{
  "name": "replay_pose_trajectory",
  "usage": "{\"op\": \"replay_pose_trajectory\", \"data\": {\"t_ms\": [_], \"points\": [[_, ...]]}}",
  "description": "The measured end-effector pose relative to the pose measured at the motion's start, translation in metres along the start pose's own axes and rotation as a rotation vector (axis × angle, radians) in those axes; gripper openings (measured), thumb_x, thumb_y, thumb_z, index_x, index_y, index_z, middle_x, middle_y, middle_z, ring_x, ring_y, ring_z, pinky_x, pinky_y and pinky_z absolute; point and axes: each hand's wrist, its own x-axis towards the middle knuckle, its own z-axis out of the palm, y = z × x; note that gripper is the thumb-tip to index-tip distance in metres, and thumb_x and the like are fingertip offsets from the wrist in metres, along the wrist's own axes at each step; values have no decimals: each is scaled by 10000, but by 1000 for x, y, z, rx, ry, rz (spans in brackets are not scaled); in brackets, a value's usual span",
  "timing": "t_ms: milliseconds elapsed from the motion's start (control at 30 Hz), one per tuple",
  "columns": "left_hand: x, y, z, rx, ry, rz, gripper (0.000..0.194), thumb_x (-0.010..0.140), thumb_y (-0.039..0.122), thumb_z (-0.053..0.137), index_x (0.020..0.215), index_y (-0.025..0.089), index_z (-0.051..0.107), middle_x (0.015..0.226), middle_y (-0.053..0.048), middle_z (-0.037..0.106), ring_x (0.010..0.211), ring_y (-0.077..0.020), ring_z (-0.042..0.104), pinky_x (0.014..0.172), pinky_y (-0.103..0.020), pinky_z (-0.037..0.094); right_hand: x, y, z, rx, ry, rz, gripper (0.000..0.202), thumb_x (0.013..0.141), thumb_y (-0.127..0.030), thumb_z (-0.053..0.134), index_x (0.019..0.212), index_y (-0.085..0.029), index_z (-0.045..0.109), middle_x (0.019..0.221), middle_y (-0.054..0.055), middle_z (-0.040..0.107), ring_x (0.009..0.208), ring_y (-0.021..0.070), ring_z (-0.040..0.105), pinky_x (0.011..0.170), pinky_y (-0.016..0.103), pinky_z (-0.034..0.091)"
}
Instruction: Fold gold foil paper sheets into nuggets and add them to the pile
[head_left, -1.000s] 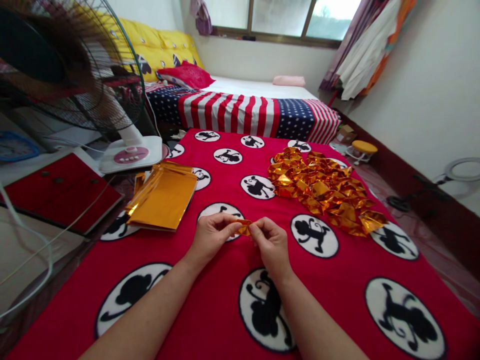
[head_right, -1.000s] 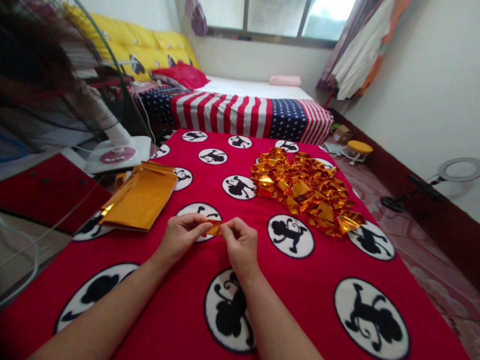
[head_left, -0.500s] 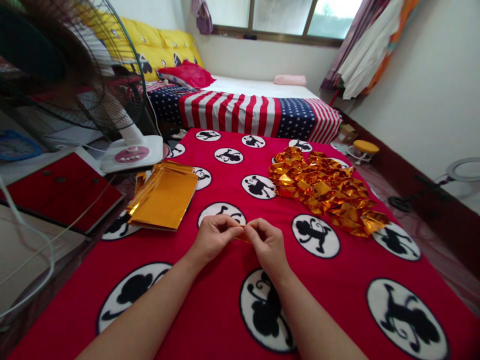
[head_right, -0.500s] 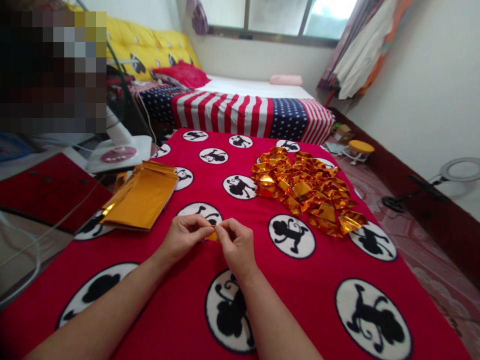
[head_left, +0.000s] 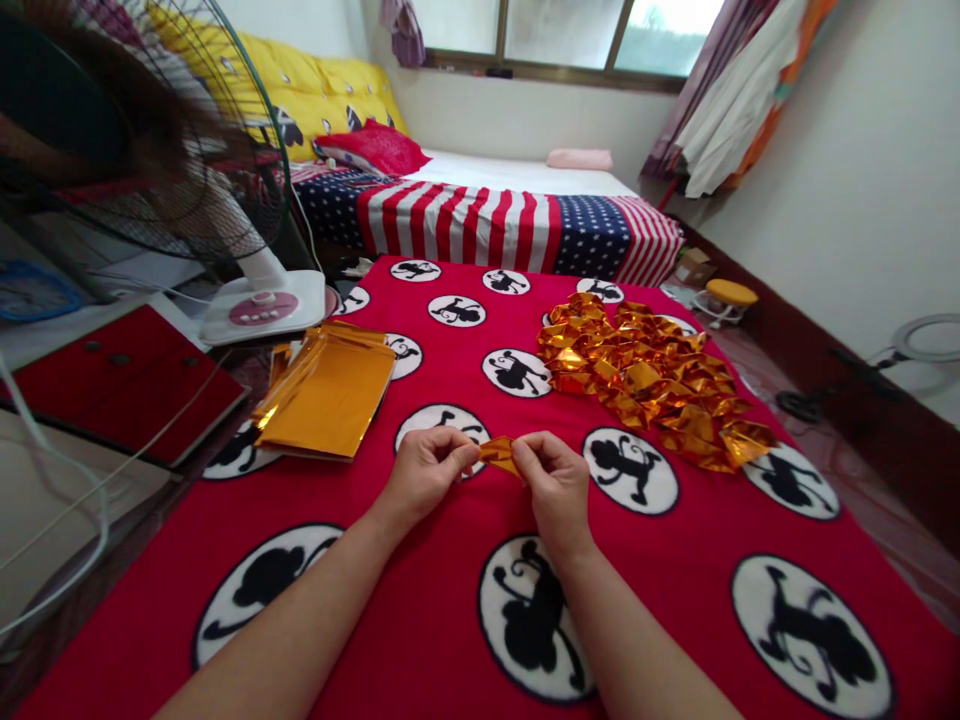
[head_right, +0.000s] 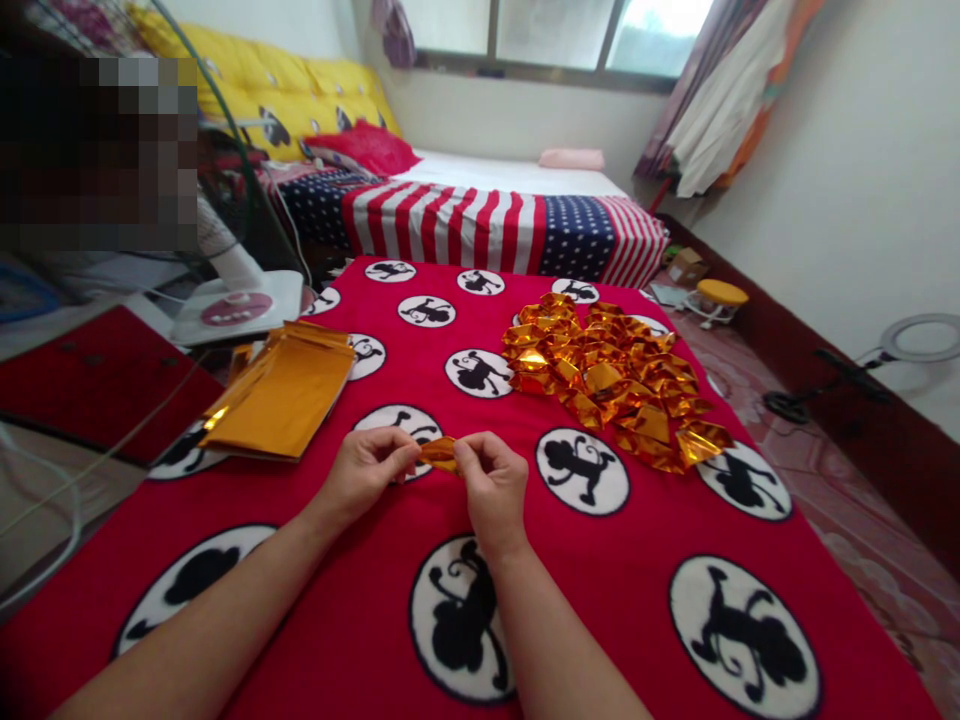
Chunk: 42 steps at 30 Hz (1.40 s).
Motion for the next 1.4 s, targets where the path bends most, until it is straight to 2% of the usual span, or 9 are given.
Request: {"op": "replay_pose_trajectory", "data": {"t_ms": [233,367,433,567,767,967,1133,1267,1400], "points": [[-1,-2,2,88,-92,17,355,893,397,512,653,147,588,460,34,502,416,-82,440,446,-195,331,-1,3,0,2,12,-9,211,821,-329,653,686,-171,622,596,-32,545,538,99,459,519,220,360],[-2,0,2,99,-129,70,352,912,401,506,709,135,616,573,7,575,487,-85,479,497,-199,360,-2,2,0,17,18,3,219,822,-341,656,686,-173,617,597,-33,547,532,97,456,513,217,359],[-3,0,1,101,-124,80,325,906,385,522,740,130,637,608,-1,595,505,-86,481,503,-200,359,-2,3,0,21,-4,9,222,827,-342,653,690,-171,618,601,-31,548,539,96,462,516,214,362],[-4,-1,-1,167,-65,138,292,884,328,551,679,129,615,560,19,527,514,-82,439,505,-200,327,-1,6,1,8,-81,33,233,829,-349,650,692,-164,614,607,-21,560,546,97,483,521,213,375],[-3,1,-1,220,-143,204,287,868,260,546,613,132,566,575,21,505,563,-83,438,550,-197,334,0,6,-1,-48,-164,48,185,812,-327,666,734,-161,637,648,1,612,586,115,538,554,224,414],[-3,1,1,260,-122,166,324,874,262,528,576,137,541,522,36,459,520,-76,412,527,-202,304,-1,4,-2,-18,-149,91,206,794,-329,675,687,-156,647,580,-21,565,515,86,468,483,204,345],[-2,-1,0,225,-182,129,386,906,317,494,560,145,487,518,42,435,512,-73,397,524,-208,295,2,4,-5,4,-165,105,213,770,-331,688,660,-157,634,547,-33,537,479,76,429,451,200,311],[-2,-3,-1,210,-269,101,365,884,395,551,633,132,591,562,26,518,544,-85,447,531,-208,313,3,3,-4,-14,-191,92,224,762,-324,686,632,-155,616,522,-35,523,464,77,424,446,204,308],[-3,-3,2,229,-303,83,346,872,362,572,634,124,649,528,20,531,517,-84,448,508,-205,305,2,3,-2,-42,-242,94,223,767,-325,689,645,-147,633,545,-21,544,492,89,451,467,213,327]]}}
